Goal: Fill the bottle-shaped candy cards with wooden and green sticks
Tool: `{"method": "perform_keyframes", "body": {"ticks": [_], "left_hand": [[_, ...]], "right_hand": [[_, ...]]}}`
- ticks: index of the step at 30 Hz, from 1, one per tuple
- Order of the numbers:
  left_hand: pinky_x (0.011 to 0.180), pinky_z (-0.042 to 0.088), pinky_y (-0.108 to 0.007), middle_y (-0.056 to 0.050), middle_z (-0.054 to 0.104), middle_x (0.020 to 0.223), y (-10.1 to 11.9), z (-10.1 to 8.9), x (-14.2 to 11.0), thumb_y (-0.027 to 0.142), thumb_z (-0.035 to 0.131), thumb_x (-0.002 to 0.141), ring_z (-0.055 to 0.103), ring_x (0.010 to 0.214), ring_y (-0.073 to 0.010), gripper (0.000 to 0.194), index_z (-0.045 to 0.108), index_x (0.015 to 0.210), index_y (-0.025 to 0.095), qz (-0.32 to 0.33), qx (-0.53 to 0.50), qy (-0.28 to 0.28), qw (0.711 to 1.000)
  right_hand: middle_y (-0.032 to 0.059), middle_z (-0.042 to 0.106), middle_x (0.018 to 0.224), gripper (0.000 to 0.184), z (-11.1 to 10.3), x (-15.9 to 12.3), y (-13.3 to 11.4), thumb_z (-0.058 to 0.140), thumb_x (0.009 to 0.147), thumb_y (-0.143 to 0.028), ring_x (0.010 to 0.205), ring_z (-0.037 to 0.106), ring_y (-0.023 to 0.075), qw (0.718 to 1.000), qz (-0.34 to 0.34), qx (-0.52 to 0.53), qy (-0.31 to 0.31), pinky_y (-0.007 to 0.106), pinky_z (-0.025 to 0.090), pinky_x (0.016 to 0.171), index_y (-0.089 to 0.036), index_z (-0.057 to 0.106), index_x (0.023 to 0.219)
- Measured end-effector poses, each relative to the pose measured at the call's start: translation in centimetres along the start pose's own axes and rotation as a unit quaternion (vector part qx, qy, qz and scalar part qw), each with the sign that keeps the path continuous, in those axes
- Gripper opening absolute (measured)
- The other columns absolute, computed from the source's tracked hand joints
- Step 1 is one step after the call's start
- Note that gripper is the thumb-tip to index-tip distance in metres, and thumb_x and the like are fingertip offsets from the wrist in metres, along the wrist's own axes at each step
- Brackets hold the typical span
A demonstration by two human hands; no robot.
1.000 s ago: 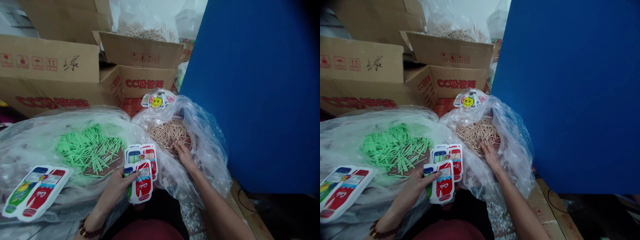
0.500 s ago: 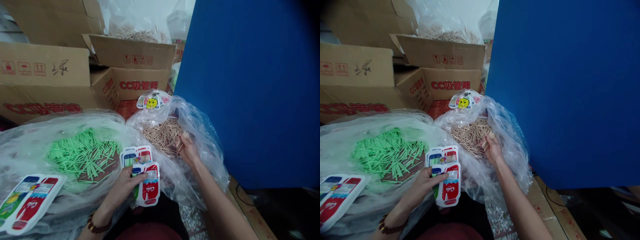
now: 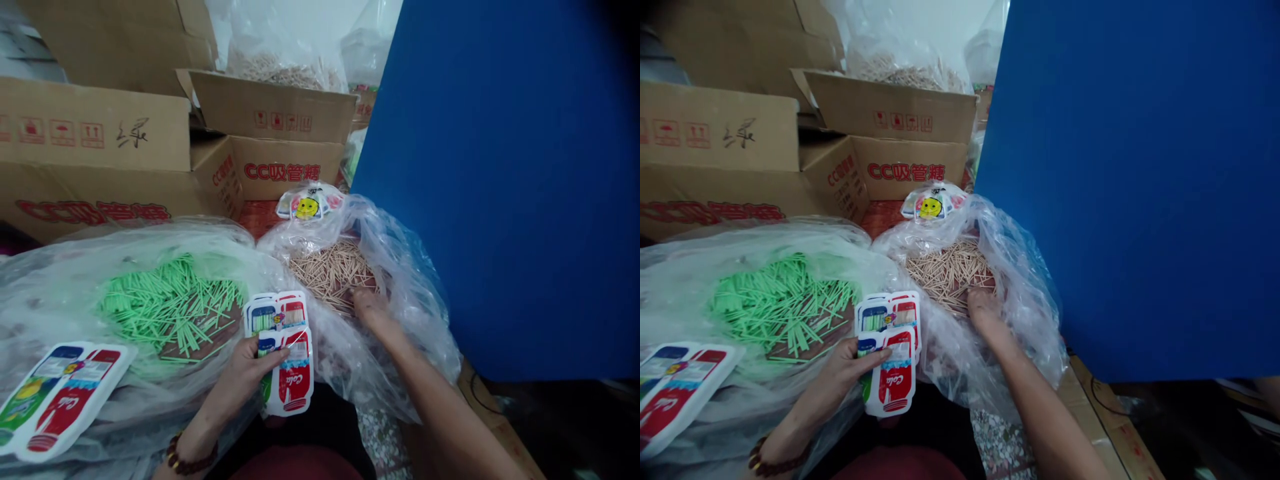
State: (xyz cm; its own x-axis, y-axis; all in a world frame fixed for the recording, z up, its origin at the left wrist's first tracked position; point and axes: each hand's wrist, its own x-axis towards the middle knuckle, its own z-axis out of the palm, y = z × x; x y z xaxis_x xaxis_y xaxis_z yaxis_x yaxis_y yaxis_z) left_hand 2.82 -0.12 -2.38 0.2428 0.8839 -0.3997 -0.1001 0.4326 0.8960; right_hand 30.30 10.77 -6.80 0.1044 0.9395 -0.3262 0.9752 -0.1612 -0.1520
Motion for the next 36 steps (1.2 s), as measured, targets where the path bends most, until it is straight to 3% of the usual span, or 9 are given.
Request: {"method": "perform_keyframes", "body": {"ticks": [5,8,13,16,19,24,29,33,36], "left_hand": [[0.069,0.054,-0.030,-0.009,0.077,0.088,-0.3,-0.4,-0.1,0.031,0.075,0.073,0.071,0.075,-0.0234,0.027,0.072,0.092,0.012,-0.013,-0.015,0.011,1.000],[0.070,0.055,-0.031,-0.009,0.077,0.090,-0.6,-0.5,0.0,0.032,0.075,0.073,0.071,0.076,-0.0242,0.029,0.072,0.093,0.012,-0.011,-0.017,0.007,1.000],[0.072,0.055,-0.032,-0.009,0.077,0.088,-0.3,-0.3,-0.1,0.030,0.073,0.074,0.071,0.077,-0.0238,0.027,0.072,0.093,0.011,-0.011,-0.005,0.011,1.000],[0.072,0.054,-0.032,-0.009,0.077,0.089,-0.2,-0.3,-0.1,0.030,0.073,0.075,0.071,0.077,-0.0235,0.027,0.071,0.093,0.011,-0.005,-0.005,0.009,1.000],[0.073,0.054,-0.032,-0.010,0.077,0.091,-0.3,-0.3,-0.1,0.029,0.073,0.075,0.071,0.078,-0.0234,0.027,0.071,0.094,0.011,-0.006,-0.001,0.011,1.000],[0.073,0.055,-0.032,-0.008,0.077,0.089,-0.2,0.1,0.0,0.029,0.073,0.076,0.071,0.078,-0.0233,0.025,0.071,0.094,0.011,-0.009,-0.002,-0.003,1.000],[0.073,0.054,-0.030,-0.008,0.077,0.090,0.4,0.6,0.0,0.028,0.073,0.075,0.070,0.079,-0.0222,0.024,0.072,0.093,0.012,-0.003,-0.001,-0.012,1.000],[0.073,0.053,-0.030,-0.008,0.077,0.090,0.6,1.0,0.1,0.029,0.073,0.075,0.069,0.078,-0.0223,0.024,0.073,0.091,0.012,-0.001,0.002,-0.017,1.000],[0.073,0.053,-0.031,-0.008,0.077,0.088,0.5,1.1,0.1,0.030,0.073,0.074,0.069,0.078,-0.0226,0.024,0.073,0.090,0.012,-0.003,-0.001,-0.023,1.000]], "right_hand": [[0.0190,0.069,0.097,0.017,0.0,0.3,0.3,0.047,0.087,-0.018,0.100,0.064,0.0283,0.988,-0.012,0.153,0.007,0.040,0.045,0.088,-0.012,0.064,0.088],[0.0119,0.069,0.084,0.018,-0.4,-0.3,1.1,0.045,0.089,-0.024,0.087,0.065,0.0227,0.957,-0.034,0.288,0.025,0.035,0.049,0.079,-0.017,0.058,0.079],[0.0038,0.064,0.074,0.019,-0.8,-1.6,0.6,0.038,0.091,-0.035,0.066,0.064,0.0164,0.846,-0.081,0.524,0.066,0.029,0.051,0.058,-0.020,0.050,0.090],[0.0012,0.060,0.075,0.021,-0.5,-1.9,-0.1,0.047,0.087,-0.040,0.071,0.063,0.0159,0.780,-0.109,0.610,0.091,0.028,0.050,0.060,-0.021,0.050,0.095],[0.0004,0.060,0.081,0.025,0.5,-1.5,-0.4,0.050,0.085,-0.045,0.076,0.062,0.0157,0.741,-0.122,0.649,0.121,0.030,0.050,0.070,-0.023,0.051,0.096],[0.0011,0.061,0.080,0.025,2.9,-0.6,-0.1,0.060,0.078,-0.046,0.083,0.056,0.0176,0.761,-0.131,0.617,0.149,0.034,0.042,0.091,-0.021,0.057,0.079],[0.0007,0.060,0.081,0.028,2.9,-1.0,-0.1,0.047,0.086,-0.049,0.083,0.056,0.0186,0.788,-0.121,0.580,0.168,0.035,0.041,0.090,-0.024,0.055,0.079],[0.0020,0.061,0.087,0.027,2.8,-1.7,-0.1,0.044,0.087,-0.049,0.088,0.056,0.0201,0.834,-0.116,0.510,0.175,0.036,0.041,0.092,-0.025,0.054,0.081],[0.0016,0.061,0.084,0.024,3.0,-1.7,-0.1,0.056,0.080,-0.048,0.088,0.055,0.0212,0.820,-0.112,0.539,0.157,0.039,0.040,0.093,-0.024,0.056,0.078]]}}
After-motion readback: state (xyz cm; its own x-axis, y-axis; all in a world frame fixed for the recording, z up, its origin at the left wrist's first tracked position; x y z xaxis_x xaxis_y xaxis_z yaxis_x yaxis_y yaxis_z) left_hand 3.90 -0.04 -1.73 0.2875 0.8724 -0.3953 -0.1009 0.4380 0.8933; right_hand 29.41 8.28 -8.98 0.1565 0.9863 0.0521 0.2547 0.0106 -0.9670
